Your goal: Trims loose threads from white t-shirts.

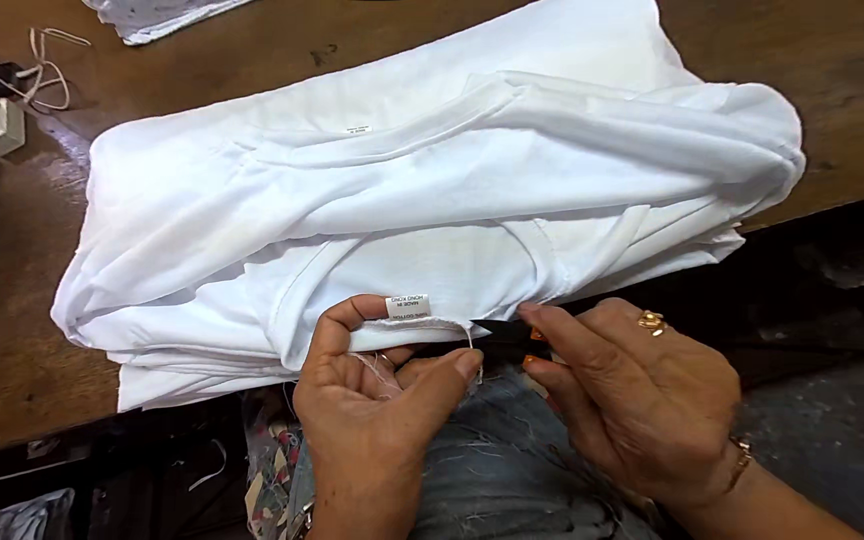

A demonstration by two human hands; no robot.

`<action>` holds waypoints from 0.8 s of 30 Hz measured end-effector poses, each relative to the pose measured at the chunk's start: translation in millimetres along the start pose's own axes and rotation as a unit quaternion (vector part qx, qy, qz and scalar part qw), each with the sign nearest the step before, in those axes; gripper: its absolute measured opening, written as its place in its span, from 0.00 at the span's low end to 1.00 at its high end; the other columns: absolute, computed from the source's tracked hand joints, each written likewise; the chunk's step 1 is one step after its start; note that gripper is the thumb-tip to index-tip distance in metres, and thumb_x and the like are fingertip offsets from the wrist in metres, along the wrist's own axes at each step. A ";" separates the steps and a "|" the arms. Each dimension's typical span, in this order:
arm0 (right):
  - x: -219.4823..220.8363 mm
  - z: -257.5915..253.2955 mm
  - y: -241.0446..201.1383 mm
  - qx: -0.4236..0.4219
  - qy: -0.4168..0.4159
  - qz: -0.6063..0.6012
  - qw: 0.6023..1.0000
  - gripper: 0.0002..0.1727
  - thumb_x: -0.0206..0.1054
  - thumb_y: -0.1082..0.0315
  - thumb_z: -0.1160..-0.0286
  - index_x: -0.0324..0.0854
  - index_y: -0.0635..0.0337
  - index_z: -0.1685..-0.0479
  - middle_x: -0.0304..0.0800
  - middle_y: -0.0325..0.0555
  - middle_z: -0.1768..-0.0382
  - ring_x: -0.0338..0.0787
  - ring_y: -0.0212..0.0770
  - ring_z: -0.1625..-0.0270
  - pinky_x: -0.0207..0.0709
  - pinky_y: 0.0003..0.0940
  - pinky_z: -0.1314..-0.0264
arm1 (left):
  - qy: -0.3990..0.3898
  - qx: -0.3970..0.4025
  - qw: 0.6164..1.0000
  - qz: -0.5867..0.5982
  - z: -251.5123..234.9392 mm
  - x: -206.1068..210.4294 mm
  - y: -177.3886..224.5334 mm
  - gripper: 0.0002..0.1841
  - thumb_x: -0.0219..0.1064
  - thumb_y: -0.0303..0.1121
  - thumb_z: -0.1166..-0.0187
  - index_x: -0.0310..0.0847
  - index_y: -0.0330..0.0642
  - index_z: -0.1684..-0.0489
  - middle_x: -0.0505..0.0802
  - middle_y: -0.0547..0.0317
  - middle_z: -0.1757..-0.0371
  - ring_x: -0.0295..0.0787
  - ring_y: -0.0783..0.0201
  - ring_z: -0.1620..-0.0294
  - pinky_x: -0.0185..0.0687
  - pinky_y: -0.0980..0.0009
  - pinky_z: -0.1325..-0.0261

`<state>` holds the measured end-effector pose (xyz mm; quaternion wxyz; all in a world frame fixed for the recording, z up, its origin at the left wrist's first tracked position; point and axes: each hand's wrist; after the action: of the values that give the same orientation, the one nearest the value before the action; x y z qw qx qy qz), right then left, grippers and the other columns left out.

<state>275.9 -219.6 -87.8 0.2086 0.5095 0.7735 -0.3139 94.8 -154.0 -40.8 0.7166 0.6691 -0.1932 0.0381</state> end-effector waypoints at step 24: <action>8.0 -22.8 11.0 0.003 -0.034 -0.055 0.998 0.13 0.65 0.68 0.23 0.89 0.66 0.50 0.85 0.49 0.71 0.83 0.40 0.69 0.74 0.34 0.69 | -0.314 0.138 0.790 -0.508 27.4 -130.8 43.6 0.15 0.58 0.38 0.09 0.90 0.43 0.42 0.96 0.55 0.56 0.93 0.66 0.61 0.89 0.67 0.59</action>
<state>282.7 -195.3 -79.6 0.2157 0.4555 0.7919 -0.3447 -45.7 -149.6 -41.7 0.4326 0.7377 -0.0329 -0.5172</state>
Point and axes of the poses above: each hand's wrist, its own z-axis away from the middle knuckle, its own x-axis out of the palm, y = z × x
